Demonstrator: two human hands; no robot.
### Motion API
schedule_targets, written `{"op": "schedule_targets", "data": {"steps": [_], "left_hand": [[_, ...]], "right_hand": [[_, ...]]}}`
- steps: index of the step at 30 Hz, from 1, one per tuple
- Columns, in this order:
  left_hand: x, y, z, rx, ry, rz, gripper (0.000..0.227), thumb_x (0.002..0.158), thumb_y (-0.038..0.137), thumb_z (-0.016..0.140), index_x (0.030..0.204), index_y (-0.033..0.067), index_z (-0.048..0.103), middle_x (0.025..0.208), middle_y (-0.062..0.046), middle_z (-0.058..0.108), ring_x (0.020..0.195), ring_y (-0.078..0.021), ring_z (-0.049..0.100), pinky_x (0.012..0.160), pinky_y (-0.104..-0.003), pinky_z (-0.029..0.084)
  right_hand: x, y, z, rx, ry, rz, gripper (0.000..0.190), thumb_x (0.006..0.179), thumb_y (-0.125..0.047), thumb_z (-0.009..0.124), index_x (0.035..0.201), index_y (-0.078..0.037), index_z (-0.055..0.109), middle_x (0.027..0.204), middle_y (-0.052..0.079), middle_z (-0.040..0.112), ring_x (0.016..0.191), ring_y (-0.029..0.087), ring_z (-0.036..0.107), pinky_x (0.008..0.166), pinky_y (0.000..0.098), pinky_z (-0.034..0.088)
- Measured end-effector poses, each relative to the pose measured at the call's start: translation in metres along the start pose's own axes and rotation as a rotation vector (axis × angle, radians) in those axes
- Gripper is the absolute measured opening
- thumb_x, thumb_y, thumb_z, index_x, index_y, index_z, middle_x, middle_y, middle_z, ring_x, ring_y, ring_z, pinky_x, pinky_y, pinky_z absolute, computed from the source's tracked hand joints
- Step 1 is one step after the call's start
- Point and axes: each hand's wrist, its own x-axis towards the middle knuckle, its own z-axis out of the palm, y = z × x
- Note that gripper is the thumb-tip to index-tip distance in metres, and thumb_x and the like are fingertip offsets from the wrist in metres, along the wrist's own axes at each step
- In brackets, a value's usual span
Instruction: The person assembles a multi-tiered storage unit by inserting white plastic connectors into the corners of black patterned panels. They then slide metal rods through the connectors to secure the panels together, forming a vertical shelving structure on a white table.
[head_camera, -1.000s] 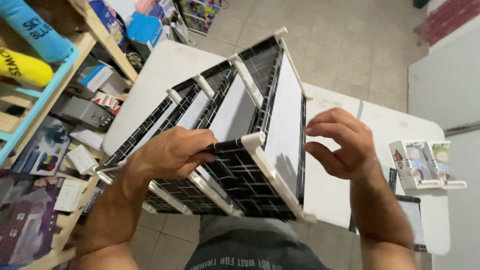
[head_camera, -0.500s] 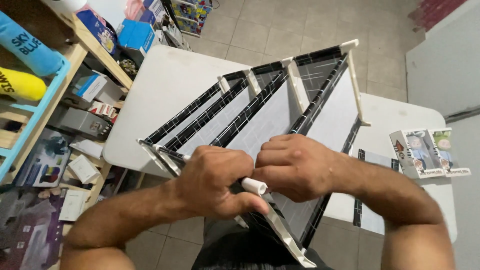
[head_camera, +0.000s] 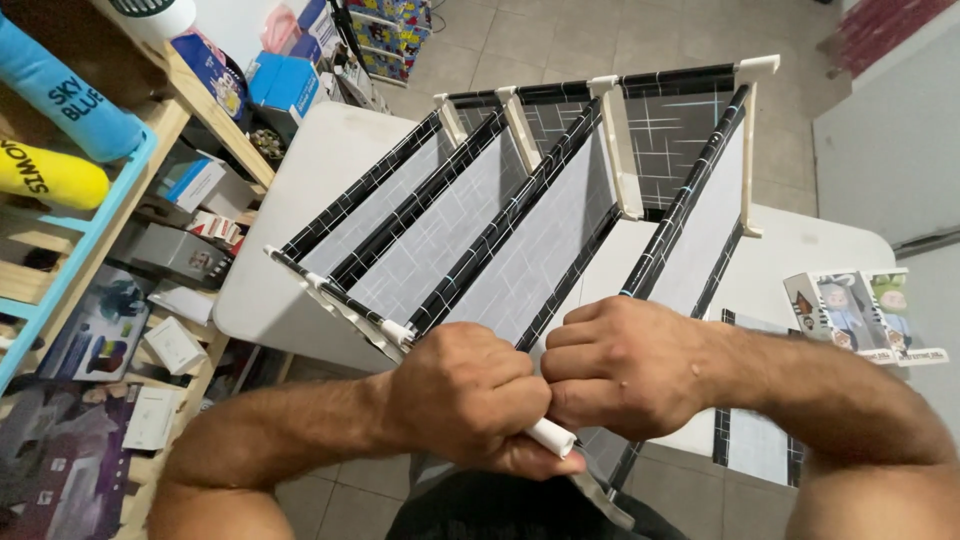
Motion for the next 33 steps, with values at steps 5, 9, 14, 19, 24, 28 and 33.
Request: {"op": "schedule_targets", "data": {"steps": [5,9,14,19,24,28,33], "left_hand": [[-0.002,-0.002,0.002,0.004,-0.003,0.009,0.057,0.103,0.051,0.055,0.064,0.0131,0.038,0.056,-0.001,0.04,0.044,-0.0159,0.039,0.042,-0.035,0.031],[-0.004,-0.003,0.001,0.033,-0.018,0.001,0.055,0.103,0.051,0.054,0.066,0.0126,0.04,0.058,-0.002,0.04,0.045,-0.0184,0.04,0.043,-0.036,0.031],[-0.007,-0.005,0.003,0.053,-0.014,-0.005,0.055,0.103,0.051,0.055,0.066,0.0127,0.04,0.059,-0.002,0.04,0.046,-0.0188,0.04,0.043,-0.036,0.031],[-0.027,-0.043,0.013,0.105,0.065,-0.053,0.054,0.094,0.054,0.064,0.063,0.0129,0.049,0.054,-0.003,0.044,0.042,-0.0215,0.051,0.042,-0.034,0.043],[-0.016,-0.12,-0.018,-0.054,0.158,-0.224,0.047,0.096,0.059,0.062,0.076,0.0166,0.064,0.06,0.002,0.052,0.052,-0.0233,0.059,0.052,-0.032,0.049],[-0.009,-0.107,-0.037,0.192,0.342,-0.304,0.063,0.102,0.062,0.051,0.117,0.0021,0.062,0.103,-0.015,0.062,0.097,-0.0363,0.066,0.086,-0.045,0.053],[-0.064,-0.055,-0.031,0.034,0.284,-0.4,0.076,0.104,0.071,0.027,0.118,0.0013,0.055,0.108,-0.02,0.064,0.098,-0.0319,0.065,0.089,-0.048,0.059]], "right_hand": [[-0.002,0.003,0.002,0.028,0.005,0.009,0.029,0.105,-0.005,0.036,0.078,-0.006,0.047,0.072,0.007,0.044,0.059,0.027,0.042,0.053,0.0403,0.038],[-0.002,0.005,0.006,0.029,0.022,0.017,0.028,0.105,-0.004,0.041,0.077,-0.005,0.046,0.07,0.006,0.043,0.058,0.026,0.042,0.051,0.0393,0.037],[-0.003,0.009,0.009,0.026,0.024,0.028,0.028,0.104,-0.005,0.043,0.076,-0.006,0.046,0.069,0.006,0.043,0.057,0.025,0.04,0.05,0.038,0.035],[-0.036,0.054,0.043,-0.047,0.198,0.018,0.031,0.107,-0.022,0.047,0.091,-0.005,0.068,0.071,0.006,0.049,0.055,0.026,0.053,0.048,0.0375,0.042],[-0.004,0.103,0.005,-0.069,0.318,0.137,0.016,0.102,-0.008,0.055,0.098,0.0,0.069,0.079,0.015,0.06,0.065,0.037,0.062,0.055,0.0451,0.05],[0.017,0.113,-0.013,-0.014,0.391,0.305,0.016,0.106,-0.008,0.057,0.095,0.001,0.066,0.074,0.016,0.058,0.062,0.039,0.06,0.056,0.0446,0.05],[0.016,0.112,-0.048,-0.066,0.322,0.853,0.019,0.11,-0.004,0.052,0.106,-0.004,0.071,0.091,0.007,0.073,0.078,0.02,0.069,0.061,0.0312,0.056]]}}
